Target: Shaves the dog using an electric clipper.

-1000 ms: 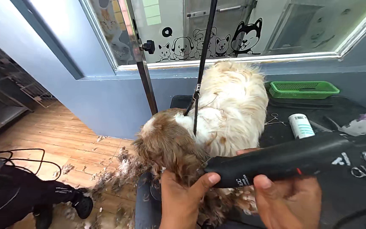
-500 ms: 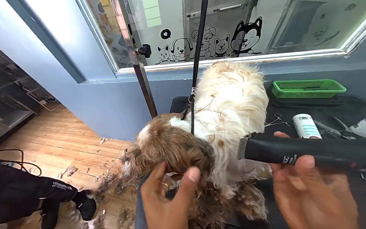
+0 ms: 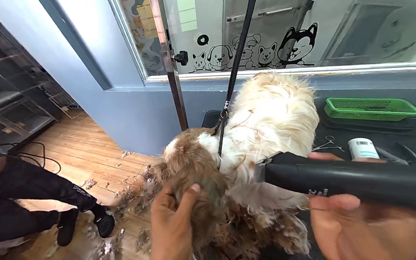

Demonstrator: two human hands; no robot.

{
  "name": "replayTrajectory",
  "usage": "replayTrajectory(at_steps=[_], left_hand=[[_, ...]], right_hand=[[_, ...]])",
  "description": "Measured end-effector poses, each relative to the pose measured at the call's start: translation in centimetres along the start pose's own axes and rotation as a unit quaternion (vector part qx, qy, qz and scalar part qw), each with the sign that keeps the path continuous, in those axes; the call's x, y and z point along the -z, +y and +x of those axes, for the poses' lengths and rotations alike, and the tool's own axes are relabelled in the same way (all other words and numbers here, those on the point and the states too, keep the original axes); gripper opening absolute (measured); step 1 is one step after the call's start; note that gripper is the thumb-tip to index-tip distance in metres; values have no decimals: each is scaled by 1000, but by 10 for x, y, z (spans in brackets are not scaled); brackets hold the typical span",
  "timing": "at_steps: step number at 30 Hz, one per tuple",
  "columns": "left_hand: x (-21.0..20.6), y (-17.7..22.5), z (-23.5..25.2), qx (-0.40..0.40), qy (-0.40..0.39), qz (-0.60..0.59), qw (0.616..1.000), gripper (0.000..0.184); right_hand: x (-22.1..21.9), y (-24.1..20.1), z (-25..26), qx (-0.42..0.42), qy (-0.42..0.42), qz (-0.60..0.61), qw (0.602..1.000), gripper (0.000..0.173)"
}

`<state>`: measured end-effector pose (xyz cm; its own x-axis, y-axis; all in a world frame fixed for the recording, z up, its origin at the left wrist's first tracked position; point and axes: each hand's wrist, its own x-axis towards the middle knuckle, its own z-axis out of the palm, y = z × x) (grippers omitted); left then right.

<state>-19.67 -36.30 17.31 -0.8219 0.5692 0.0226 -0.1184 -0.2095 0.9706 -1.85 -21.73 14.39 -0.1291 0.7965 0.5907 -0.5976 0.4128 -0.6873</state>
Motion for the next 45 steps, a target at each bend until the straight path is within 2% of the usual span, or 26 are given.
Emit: replayTrajectory(at_steps=[3,6,9,14,20,23,27,29,32,36,39,42,45], left_hand=[[24,14,-1,1,-14,48,999,21],[39,19,1,-25,-39,70,996,25],[43,17,2,-36,-31,71,996,28],[49,15,3,-53,-26,86,995,29],[58,11,10,-88,-27,107,990,25],[62,11,14,-81,-22,104,991,23],[64,10,17,-65,-23,80,994,23],[62,11,17,-51,-25,64,996,24],[62,10,17,-37,-24,40,998,25],[68,1,20,1,-31,-11,999,26],[71,-6,19,4,-36,-49,998,27],[67,-11,15,7,-41,-86,995,31],[62,-10,11,14,-41,-113,993,36]], right_hand=[[-16,3,4,35,-58,-51,996,62],[-40,10,9,63,-106,-39,992,62],[-59,18,11,73,-166,-30,983,61],[-74,40,-9,18,-230,-35,972,62],[-65,54,-39,-40,-287,62,955,59],[-55,35,-19,-35,-259,88,961,57],[-63,23,1,87,-214,-12,973,60],[-74,33,-8,111,-222,-20,969,60],[-86,57,-35,88,-262,25,961,56],[-65,59,-41,-21,-322,104,941,66],[-58,33,-18,5,-235,-12,972,61],[-78,19,-3,70,-140,-108,982,58],[-94,28,-16,61,-159,-147,974,62]])
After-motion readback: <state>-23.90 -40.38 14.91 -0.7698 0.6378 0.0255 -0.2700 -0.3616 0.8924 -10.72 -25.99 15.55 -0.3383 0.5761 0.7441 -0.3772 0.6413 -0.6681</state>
